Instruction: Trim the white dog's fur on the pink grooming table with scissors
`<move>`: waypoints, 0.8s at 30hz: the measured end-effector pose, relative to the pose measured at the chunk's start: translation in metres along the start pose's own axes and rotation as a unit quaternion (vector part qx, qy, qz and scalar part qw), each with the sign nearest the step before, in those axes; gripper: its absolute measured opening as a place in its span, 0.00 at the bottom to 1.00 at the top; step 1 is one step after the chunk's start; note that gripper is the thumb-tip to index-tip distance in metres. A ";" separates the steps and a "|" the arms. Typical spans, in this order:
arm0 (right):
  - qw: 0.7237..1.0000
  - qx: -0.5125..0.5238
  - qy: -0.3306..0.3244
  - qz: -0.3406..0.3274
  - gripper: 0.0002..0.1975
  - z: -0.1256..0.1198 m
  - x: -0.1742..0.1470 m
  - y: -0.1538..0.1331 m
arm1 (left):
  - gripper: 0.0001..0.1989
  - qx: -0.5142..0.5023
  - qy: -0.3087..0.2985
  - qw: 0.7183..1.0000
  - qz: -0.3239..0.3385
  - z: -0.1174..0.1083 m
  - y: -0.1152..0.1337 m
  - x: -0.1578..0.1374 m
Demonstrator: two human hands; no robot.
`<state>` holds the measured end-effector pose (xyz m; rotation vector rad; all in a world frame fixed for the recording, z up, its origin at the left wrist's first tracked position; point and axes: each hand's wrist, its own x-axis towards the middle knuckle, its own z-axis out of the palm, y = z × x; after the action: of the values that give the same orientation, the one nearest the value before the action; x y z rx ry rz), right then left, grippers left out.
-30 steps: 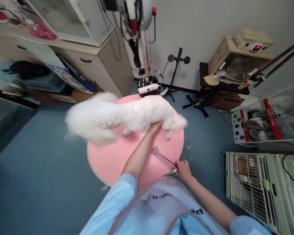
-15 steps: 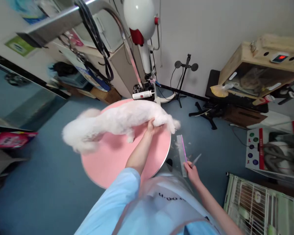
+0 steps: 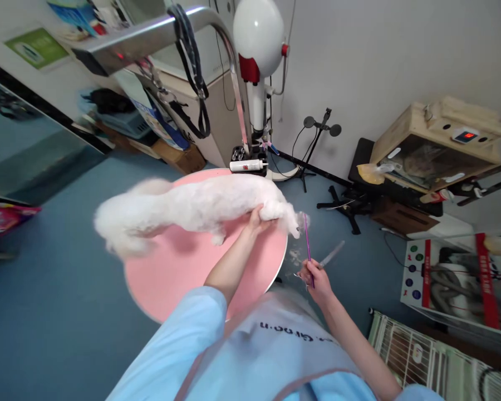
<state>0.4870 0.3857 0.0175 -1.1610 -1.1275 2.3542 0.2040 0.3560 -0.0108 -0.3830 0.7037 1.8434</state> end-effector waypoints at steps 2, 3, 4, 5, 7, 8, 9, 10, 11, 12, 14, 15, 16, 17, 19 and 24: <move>0.999 0.007 0.005 -0.032 0.21 0.005 0.000 -0.006 | 0.15 0.007 0.007 1.000 -0.006 0.000 0.003 -0.003; 0.999 0.006 0.013 -0.041 0.20 0.007 0.000 -0.008 | 0.15 0.012 0.010 1.000 -0.011 -0.001 0.004 -0.004; 0.999 -0.001 0.022 -0.038 0.20 0.010 -0.001 -0.009 | 0.15 0.016 0.009 1.000 -0.015 -0.002 0.005 -0.006; 0.999 -0.012 0.028 -0.026 0.20 0.013 -0.002 -0.008 | 0.14 0.020 0.007 1.000 -0.020 -0.003 0.005 -0.007; 0.999 -0.032 0.020 0.000 0.19 0.022 -0.004 -0.004 | 0.13 0.022 -0.005 0.999 -0.028 -0.005 0.005 -0.010; 0.999 -0.034 0.009 0.003 0.19 0.027 -0.005 -0.001 | 0.12 0.021 -0.011 0.999 -0.032 -0.007 0.005 -0.011; 1.000 -0.031 -0.001 -0.005 0.19 0.032 -0.006 0.003 | 0.12 0.020 -0.014 0.999 -0.035 -0.007 0.005 -0.013; 0.999 -0.027 -0.001 -0.020 0.19 0.037 -0.007 0.007 | 0.12 0.019 -0.015 0.999 -0.040 -0.008 0.005 -0.015; 0.999 -0.032 0.006 -0.035 0.19 0.041 -0.008 0.011 | 0.13 0.016 -0.016 0.999 -0.045 -0.008 0.005 -0.017; 0.998 -0.047 0.016 -0.045 0.19 0.042 -0.009 0.015 | 0.13 0.012 -0.018 0.998 -0.052 -0.007 0.006 -0.019; 0.994 -0.094 0.034 -0.048 0.21 0.039 -0.013 0.023 | 0.15 -0.003 -0.030 0.997 -0.065 -0.004 0.008 -0.024; 0.992 -0.112 0.037 -0.043 0.22 0.033 -0.016 0.027 | 0.16 -0.013 -0.039 0.997 -0.068 -0.003 0.009 -0.026; 0.990 -0.130 0.038 -0.043 0.22 0.025 -0.020 0.031 | 0.17 -0.023 -0.044 0.996 -0.070 -0.001 0.010 -0.028; 0.986 -0.154 0.038 -0.048 0.23 0.014 -0.024 0.035 | 0.18 -0.032 -0.045 0.996 -0.070 0.001 0.011 -0.030; 0.965 -0.250 0.035 -0.065 0.25 -0.009 -0.032 0.043 | 0.19 -0.044 -0.037 0.996 -0.066 0.005 0.011 -0.033; 0.856 -0.514 -0.056 -0.008 0.24 -0.028 -0.025 0.074 | 0.19 -0.064 -0.023 0.997 -0.034 0.012 0.008 -0.035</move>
<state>0.5309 0.3381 -0.0350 -1.2397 -2.5695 1.7433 0.2104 0.3358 0.0201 -0.4416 0.5355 1.8313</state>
